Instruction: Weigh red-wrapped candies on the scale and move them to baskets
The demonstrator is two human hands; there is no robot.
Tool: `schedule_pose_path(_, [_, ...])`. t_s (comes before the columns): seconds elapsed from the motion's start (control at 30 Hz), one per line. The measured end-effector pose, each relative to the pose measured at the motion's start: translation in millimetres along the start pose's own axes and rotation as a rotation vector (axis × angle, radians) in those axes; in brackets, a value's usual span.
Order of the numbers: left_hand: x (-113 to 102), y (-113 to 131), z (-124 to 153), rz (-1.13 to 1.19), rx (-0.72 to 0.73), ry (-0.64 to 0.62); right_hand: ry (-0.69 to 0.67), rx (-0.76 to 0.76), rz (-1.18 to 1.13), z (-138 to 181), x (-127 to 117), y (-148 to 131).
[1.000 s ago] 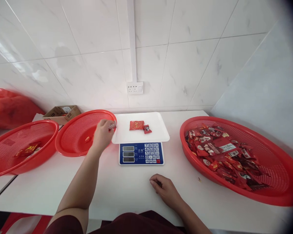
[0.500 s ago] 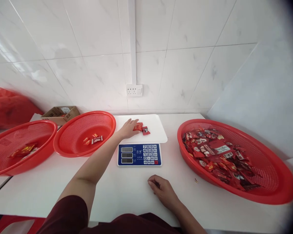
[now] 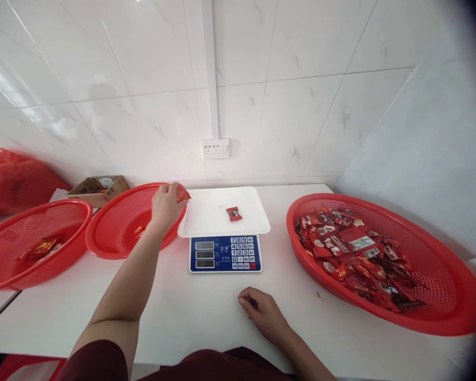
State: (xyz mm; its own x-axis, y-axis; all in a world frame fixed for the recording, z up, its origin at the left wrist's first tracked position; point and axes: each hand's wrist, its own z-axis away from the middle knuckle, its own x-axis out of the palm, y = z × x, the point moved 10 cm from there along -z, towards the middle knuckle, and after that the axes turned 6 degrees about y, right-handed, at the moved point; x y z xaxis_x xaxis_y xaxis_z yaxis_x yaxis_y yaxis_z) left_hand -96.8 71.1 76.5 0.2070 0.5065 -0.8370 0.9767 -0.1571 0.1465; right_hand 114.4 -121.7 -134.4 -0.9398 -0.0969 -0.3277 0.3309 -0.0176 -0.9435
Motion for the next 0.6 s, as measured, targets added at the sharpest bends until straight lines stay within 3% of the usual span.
schedule_pose_path(0.07, [-18,-10,0,-0.077,-0.023,0.055,0.000,-0.001,-0.002,-1,0,1])
schedule_pose_path(0.13, [-18,8,3,-0.031,0.052,0.042,0.000,0.004,-0.008,-3,1,3])
schedule_pose_path(0.3, [39,126,40,0.315,0.524,-0.307,0.024,0.003,-0.038,-4,0,8])
schedule_pose_path(0.37, [62,156,50,0.356,0.616,-0.412,0.042,0.001,-0.048,-4,-1,10])
schedule_pose_path(0.5, [91,166,43,0.461,0.541,-0.537,0.068,0.007,-0.058,-3,-2,13])
schedule_pose_path(0.6, [88,152,29,0.532,0.443,-0.487,0.076,0.017,-0.051,-4,-2,15])
